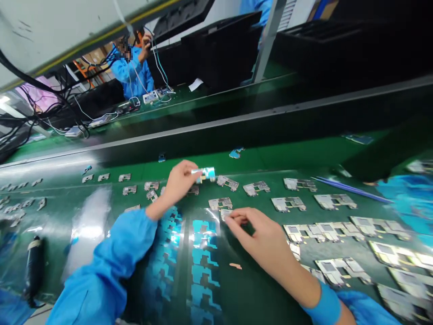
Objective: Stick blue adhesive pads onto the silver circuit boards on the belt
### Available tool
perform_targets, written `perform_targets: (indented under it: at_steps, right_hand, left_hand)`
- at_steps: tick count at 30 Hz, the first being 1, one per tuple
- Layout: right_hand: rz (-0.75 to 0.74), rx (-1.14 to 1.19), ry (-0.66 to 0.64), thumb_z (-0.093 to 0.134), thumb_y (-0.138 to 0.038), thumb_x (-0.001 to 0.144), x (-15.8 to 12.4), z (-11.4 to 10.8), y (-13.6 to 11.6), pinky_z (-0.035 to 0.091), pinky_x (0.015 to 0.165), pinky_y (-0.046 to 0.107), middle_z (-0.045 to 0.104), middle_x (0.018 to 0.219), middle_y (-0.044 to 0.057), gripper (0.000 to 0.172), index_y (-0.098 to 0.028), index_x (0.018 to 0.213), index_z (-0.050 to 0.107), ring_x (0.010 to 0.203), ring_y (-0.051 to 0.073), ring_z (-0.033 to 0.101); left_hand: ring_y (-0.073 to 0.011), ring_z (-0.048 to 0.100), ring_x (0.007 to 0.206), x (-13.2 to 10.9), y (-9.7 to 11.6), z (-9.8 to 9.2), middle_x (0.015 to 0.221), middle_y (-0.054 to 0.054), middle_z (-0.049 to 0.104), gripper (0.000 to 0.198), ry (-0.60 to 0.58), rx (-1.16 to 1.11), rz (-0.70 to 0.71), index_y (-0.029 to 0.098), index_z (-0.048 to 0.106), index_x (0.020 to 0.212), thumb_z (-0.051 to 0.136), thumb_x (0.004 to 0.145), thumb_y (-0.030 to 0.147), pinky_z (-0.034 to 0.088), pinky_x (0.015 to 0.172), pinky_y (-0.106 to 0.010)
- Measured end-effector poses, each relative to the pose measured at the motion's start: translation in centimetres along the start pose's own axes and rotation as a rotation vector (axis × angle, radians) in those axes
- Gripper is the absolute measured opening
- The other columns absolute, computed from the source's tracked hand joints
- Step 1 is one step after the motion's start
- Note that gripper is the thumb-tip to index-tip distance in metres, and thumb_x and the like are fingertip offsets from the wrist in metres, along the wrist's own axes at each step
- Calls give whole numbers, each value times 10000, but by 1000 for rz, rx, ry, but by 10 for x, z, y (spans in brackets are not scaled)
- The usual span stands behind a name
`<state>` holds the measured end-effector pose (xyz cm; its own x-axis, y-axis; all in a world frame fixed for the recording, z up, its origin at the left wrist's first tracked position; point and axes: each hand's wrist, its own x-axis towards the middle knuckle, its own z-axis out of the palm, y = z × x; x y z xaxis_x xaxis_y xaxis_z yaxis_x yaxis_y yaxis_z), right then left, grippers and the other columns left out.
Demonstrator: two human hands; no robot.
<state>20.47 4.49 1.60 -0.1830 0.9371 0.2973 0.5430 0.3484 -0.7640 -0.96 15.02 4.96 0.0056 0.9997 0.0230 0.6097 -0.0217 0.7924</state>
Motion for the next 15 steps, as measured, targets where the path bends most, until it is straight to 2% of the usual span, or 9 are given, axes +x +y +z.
perform_targets:
  at_steps: [2,3,5,6,9,11,12,13,15]
  right_hand:
    - [-203,-142,-80,616,-317,948,-3,8,6,577,845,423,767,990,104,155,-213,1051,666,982,288,707]
    - [-279,-225,-118,639,-293,931,-5,13,10,568,898,472,762,1107,132,233,-201,1144,663,1086,326,681]
    - [-381,-382,-185,695,-233,878,-10,23,15,510,988,588,707,1293,167,405,-191,1276,631,1214,392,619]
    - [-423,-439,-221,717,-201,849,-12,27,16,467,1018,645,685,1338,174,442,-197,1283,634,1238,417,602]
    - [-491,-477,-285,694,-124,841,-17,33,15,342,1070,751,704,1315,160,377,-226,1204,683,1260,430,593]
    - [-466,-443,-235,598,-93,911,-18,32,12,306,1088,762,758,1198,154,311,-222,1177,695,1242,400,618]
    - [-443,-418,-196,541,-84,947,-18,32,10,304,1098,751,774,1141,152,307,-211,1182,692,1221,378,637]
    - [-426,-388,-157,494,-86,975,-18,32,10,311,1108,735,784,1095,149,308,-199,1188,687,1195,357,655]
    - [-405,-317,-101,452,-110,1008,-18,33,10,344,1120,692,792,1020,124,290,-189,1156,688,1144,323,685]
  left_hand:
    - [-174,675,751,51,3,0,751,-41,703,85,27,87,-2,142,642,877,693,870,209,500,718,-267]
    - [-199,682,804,70,4,1,764,-60,708,62,31,118,-9,136,646,846,697,858,170,500,762,-289]
    - [-267,672,984,89,4,5,891,-118,729,43,48,188,1,128,660,834,700,841,116,487,879,-354]
    - [-303,631,1117,88,4,7,1024,-151,726,38,65,219,20,127,672,871,692,848,106,460,952,-393]
    - [-307,467,1363,45,3,5,1342,-152,619,101,75,269,159,160,684,1013,630,927,159,359,1101,-433]
    - [-259,554,1273,-3,-2,1,1262,-112,669,134,-60,241,346,184,678,1051,616,965,266,391,1083,-394]
    - [-244,621,1168,-29,-7,-1,1163,-90,711,186,-183,205,442,191,672,1070,653,948,330,433,1036,-379]
    - [-247,653,1103,-52,-13,-3,1112,-80,730,276,-267,184,481,196,668,1088,711,905,398,459,1000,-380]
    - [-253,684,1038,-89,-28,-3,1091,-78,751,355,-329,169,467,205,657,1142,734,883,436,486,957,-394]
